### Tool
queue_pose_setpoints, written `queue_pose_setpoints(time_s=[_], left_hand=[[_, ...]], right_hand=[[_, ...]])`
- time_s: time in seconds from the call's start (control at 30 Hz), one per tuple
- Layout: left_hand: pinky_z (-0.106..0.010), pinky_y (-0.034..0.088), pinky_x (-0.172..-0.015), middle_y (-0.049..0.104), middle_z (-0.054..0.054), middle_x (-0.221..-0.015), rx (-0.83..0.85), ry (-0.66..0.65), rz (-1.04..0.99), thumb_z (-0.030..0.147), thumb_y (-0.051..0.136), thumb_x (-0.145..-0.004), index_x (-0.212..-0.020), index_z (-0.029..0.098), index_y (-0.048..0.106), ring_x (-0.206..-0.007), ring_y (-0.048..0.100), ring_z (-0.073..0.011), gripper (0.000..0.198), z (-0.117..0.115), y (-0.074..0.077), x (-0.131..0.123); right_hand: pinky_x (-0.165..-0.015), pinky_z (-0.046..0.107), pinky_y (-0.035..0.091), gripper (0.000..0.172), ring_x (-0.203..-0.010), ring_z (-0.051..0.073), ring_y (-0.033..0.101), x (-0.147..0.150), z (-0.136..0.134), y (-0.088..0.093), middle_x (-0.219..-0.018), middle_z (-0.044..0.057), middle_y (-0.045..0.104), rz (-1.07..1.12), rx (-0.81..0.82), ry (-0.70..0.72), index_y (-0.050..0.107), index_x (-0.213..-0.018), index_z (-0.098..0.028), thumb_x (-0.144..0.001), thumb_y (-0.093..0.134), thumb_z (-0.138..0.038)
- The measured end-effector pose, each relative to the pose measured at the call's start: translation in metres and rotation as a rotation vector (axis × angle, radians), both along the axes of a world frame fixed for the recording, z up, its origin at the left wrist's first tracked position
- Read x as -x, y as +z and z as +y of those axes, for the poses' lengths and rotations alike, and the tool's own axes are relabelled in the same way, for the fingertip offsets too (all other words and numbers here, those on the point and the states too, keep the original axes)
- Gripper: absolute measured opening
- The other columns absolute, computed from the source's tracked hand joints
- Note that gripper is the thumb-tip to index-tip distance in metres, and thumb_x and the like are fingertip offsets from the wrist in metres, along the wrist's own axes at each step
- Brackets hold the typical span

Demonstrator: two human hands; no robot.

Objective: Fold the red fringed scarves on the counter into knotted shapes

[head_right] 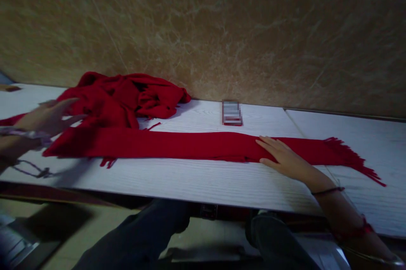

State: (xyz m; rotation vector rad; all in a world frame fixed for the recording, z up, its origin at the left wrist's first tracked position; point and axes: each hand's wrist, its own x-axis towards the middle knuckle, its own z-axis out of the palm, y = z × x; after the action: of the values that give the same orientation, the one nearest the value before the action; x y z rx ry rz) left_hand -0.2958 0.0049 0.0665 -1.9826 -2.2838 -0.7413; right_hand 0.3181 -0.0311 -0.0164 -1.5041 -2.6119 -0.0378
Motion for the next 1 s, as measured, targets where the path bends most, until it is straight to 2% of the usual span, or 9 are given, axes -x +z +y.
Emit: queue_pose_setpoints(time_s=[0.07, 0.13, 0.17, 0.23, 0.33, 0.53, 0.7, 0.8, 1.0], left_hand=[[-0.041, 0.035, -0.096, 0.049, -0.01, -0.109, -0.079, -0.265, 0.366, 0.04, 0.04, -0.087, -0.123, 0.011, 0.043, -0.108, 0.045, -0.023, 0.047, -0.015, -0.005, -0.049], [-0.036, 0.037, -0.094, 0.046, -0.011, -0.118, -0.04, -0.62, 0.553, 0.037, 0.039, -0.089, -0.123, 0.014, 0.045, -0.108, 0.044, -0.02, 0.042, -0.027, -0.015, -0.1], [-0.037, 0.036, -0.095, 0.045, -0.011, -0.122, -0.008, -0.74, 0.621, 0.037, 0.042, -0.088, -0.123, 0.017, 0.046, -0.112, 0.042, -0.0222, 0.041, -0.03, -0.022, -0.122], [-0.042, 0.035, -0.097, 0.043, -0.011, -0.127, 0.046, -0.849, 0.68, 0.038, 0.048, -0.085, -0.126, 0.02, 0.045, -0.12, 0.037, -0.0277, 0.044, -0.03, -0.036, -0.155], [-0.035, 0.041, -0.092, 0.043, -0.012, -0.13, 0.178, -0.837, 0.644, 0.029, 0.045, -0.085, -0.132, 0.019, 0.038, -0.113, 0.047, -0.0236, 0.048, -0.023, -0.05, -0.175], [-0.034, 0.042, -0.093, 0.05, -0.008, -0.126, 0.241, -0.814, 0.512, 0.02, 0.034, -0.086, -0.13, 0.019, 0.041, -0.11, 0.051, -0.0206, 0.045, -0.018, -0.05, -0.173], [-0.036, 0.03, -0.104, 0.036, -0.012, -0.136, 0.206, -0.706, 0.385, 0.014, 0.045, -0.077, -0.132, 0.013, 0.036, -0.124, 0.037, -0.0228, 0.056, -0.016, -0.065, -0.168], [-0.046, 0.027, -0.103, 0.028, -0.013, -0.14, 0.211, -0.629, 0.384, 0.015, 0.047, -0.076, -0.136, 0.017, 0.03, -0.13, 0.024, -0.0287, 0.062, -0.012, -0.071, -0.16], [-0.055, 0.029, -0.098, 0.016, -0.013, -0.144, 0.188, -0.524, 0.502, 0.008, 0.046, -0.074, -0.139, 0.026, 0.023, -0.132, 0.013, -0.0377, 0.071, -0.013, -0.061, -0.127]], right_hand=[[-0.101, 0.048, 0.032, 0.061, -0.127, 0.026, 0.033, 0.002, -0.001, 0.0, -0.14, 0.012, 0.035, -0.021, -0.005, 0.0, 0.036, -0.134, -0.019, -0.084, 0.032, -0.054], [-0.101, 0.049, 0.031, 0.062, -0.127, 0.027, 0.033, 0.003, -0.001, -0.001, -0.14, 0.013, 0.035, -0.038, -0.015, 0.0, 0.036, -0.134, -0.018, -0.084, 0.032, -0.054], [-0.101, 0.05, 0.031, 0.062, -0.128, 0.027, 0.033, 0.003, -0.001, -0.002, -0.14, 0.013, 0.035, -0.043, -0.023, -0.001, 0.036, -0.134, -0.017, -0.085, 0.031, -0.054], [-0.102, 0.049, 0.03, 0.062, -0.128, 0.027, 0.032, 0.004, -0.002, -0.002, -0.14, 0.014, 0.035, -0.049, -0.034, -0.005, 0.035, -0.134, -0.016, -0.085, 0.03, -0.054], [-0.103, 0.049, 0.029, 0.062, -0.128, 0.027, 0.032, 0.006, -0.004, -0.001, -0.139, 0.015, 0.036, -0.055, -0.043, -0.016, 0.036, -0.134, -0.014, -0.086, 0.029, -0.052], [-0.102, 0.047, 0.029, 0.059, -0.128, 0.026, 0.032, 0.008, -0.006, -0.001, -0.139, 0.014, 0.037, -0.034, -0.075, -0.022, 0.037, -0.133, -0.015, -0.086, 0.03, -0.05], [-0.103, 0.047, 0.029, 0.059, -0.128, 0.026, 0.032, 0.007, -0.005, -0.002, -0.139, 0.014, 0.037, -0.02, -0.07, -0.025, 0.038, -0.132, -0.014, -0.086, 0.032, -0.05], [-0.103, 0.047, 0.029, 0.058, -0.128, 0.025, 0.032, 0.008, -0.006, -0.002, -0.139, 0.013, 0.037, -0.022, -0.065, -0.029, 0.038, -0.132, -0.015, -0.086, 0.032, -0.05], [-0.103, 0.048, 0.028, 0.059, -0.128, 0.026, 0.031, 0.007, -0.006, -0.003, -0.139, 0.014, 0.037, -0.048, -0.058, -0.04, 0.038, -0.132, -0.014, -0.086, 0.031, -0.05]])
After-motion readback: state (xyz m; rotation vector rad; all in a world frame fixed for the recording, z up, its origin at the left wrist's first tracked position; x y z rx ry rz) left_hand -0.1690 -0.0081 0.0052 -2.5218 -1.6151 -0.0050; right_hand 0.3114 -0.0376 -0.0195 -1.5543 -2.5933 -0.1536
